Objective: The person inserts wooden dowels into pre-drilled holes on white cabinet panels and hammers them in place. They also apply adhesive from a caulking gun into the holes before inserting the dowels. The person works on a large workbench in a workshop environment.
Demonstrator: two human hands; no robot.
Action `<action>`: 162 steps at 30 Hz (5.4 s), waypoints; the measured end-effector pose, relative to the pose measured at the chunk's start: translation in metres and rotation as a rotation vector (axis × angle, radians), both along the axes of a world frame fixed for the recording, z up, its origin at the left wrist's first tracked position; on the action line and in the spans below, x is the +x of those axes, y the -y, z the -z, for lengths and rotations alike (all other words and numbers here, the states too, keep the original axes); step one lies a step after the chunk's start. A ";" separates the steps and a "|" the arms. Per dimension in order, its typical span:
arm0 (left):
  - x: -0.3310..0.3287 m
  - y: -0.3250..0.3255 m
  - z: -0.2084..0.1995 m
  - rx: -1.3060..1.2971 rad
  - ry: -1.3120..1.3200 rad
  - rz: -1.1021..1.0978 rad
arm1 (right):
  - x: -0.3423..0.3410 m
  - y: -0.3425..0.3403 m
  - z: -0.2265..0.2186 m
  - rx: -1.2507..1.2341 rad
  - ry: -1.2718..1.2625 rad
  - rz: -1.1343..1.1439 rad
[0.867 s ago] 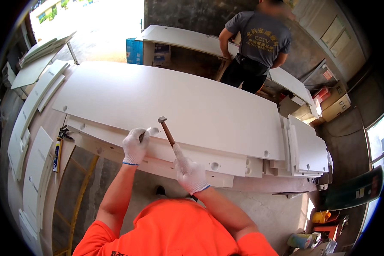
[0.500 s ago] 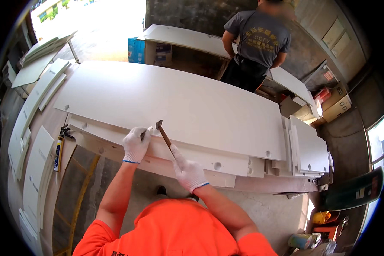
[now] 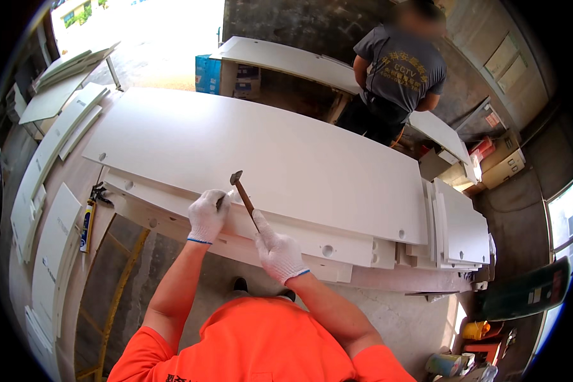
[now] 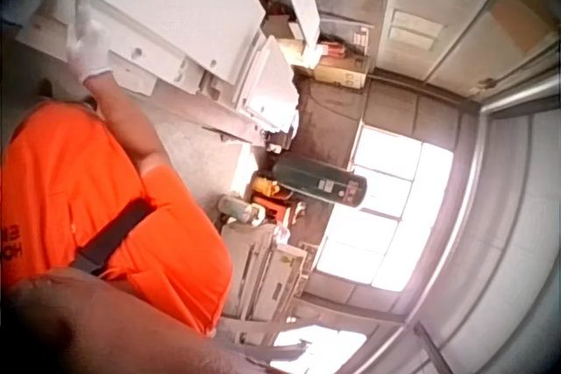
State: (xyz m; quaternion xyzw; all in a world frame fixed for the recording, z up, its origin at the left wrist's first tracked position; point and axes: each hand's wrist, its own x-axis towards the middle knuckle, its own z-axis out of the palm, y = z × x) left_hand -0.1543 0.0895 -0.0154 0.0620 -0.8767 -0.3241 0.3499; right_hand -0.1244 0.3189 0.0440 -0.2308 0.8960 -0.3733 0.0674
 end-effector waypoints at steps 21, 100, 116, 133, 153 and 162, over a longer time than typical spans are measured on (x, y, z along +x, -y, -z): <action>0.004 0.007 0.006 0.442 -0.094 -0.015 | 0.010 0.016 0.002 -0.008 -0.154 -0.005; 0.031 0.448 -0.030 0.185 0.071 -0.478 | -0.042 0.441 -0.009 0.155 -0.207 -0.372; 0.022 0.475 -0.003 0.226 0.129 -0.419 | -0.043 0.481 0.006 0.035 -0.127 -0.308; 0.023 0.476 -0.001 0.117 0.101 -0.415 | -0.028 0.487 0.005 0.006 -0.184 -0.326; 0.032 0.483 0.055 0.902 -0.133 -0.449 | -0.022 0.488 -0.008 -0.023 -0.125 -0.316; -0.005 0.492 0.050 1.457 0.014 -0.239 | -0.011 0.420 -0.012 -0.295 0.088 -0.144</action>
